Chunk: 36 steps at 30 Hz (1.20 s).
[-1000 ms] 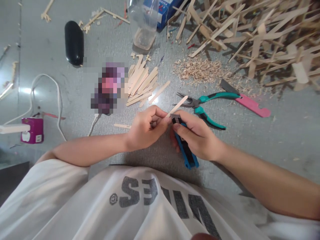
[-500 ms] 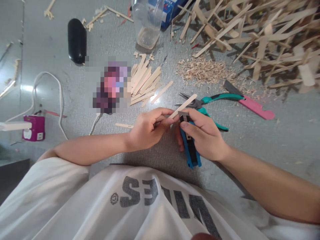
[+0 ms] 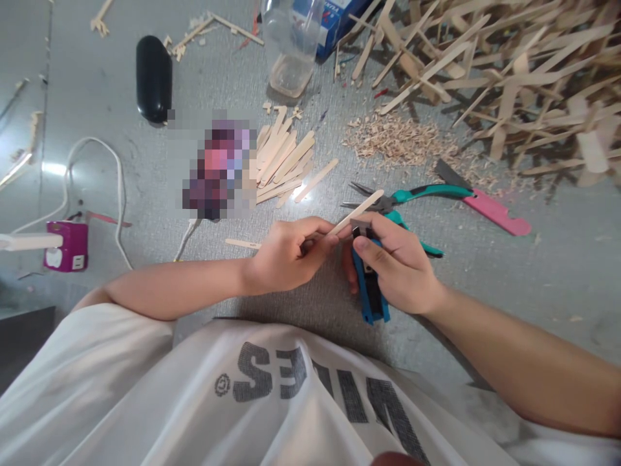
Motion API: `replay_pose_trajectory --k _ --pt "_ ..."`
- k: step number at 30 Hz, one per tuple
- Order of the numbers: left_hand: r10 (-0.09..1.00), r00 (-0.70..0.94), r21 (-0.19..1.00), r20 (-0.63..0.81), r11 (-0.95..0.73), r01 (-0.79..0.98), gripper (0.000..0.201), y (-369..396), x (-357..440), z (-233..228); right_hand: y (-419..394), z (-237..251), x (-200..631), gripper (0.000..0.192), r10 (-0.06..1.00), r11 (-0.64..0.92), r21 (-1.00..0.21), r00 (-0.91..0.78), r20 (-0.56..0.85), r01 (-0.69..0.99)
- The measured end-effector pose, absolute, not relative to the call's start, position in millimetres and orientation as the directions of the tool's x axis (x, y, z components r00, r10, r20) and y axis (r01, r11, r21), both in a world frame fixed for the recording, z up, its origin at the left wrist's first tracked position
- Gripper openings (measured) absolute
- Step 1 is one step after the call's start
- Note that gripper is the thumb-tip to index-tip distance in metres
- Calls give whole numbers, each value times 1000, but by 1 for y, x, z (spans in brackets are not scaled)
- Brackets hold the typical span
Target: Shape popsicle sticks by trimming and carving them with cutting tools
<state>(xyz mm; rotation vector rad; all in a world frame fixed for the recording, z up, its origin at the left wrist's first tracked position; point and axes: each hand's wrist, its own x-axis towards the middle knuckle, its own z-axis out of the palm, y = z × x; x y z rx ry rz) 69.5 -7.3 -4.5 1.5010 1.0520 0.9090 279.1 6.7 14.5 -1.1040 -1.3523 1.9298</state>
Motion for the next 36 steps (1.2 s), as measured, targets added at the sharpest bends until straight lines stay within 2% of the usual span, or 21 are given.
replay_pose_trajectory --k 6,11,19,27,36 --pt "942 331 989 61 -102 108 30 -8 69 -5 4 9 282 36 793 -334 -942 -533 -296 26" --pt "942 335 992 31 -70 106 32 -7 69 -4 4 6 282 26 803 -278 -960 -543 -246 23" --pt "941 338 991 -16 -29 127 31 -8 67 -5 4 6 283 37 785 -289 -956 -561 -263 43" --pt "934 350 991 -65 17 136 30 -8 67 -2 3 3 286 39 779 -275 -960 -573 -255 53" --pt "934 355 994 -46 9 105 32 -8 68 -6 3 1 287 34 785 -241 -970 -582 -213 31"
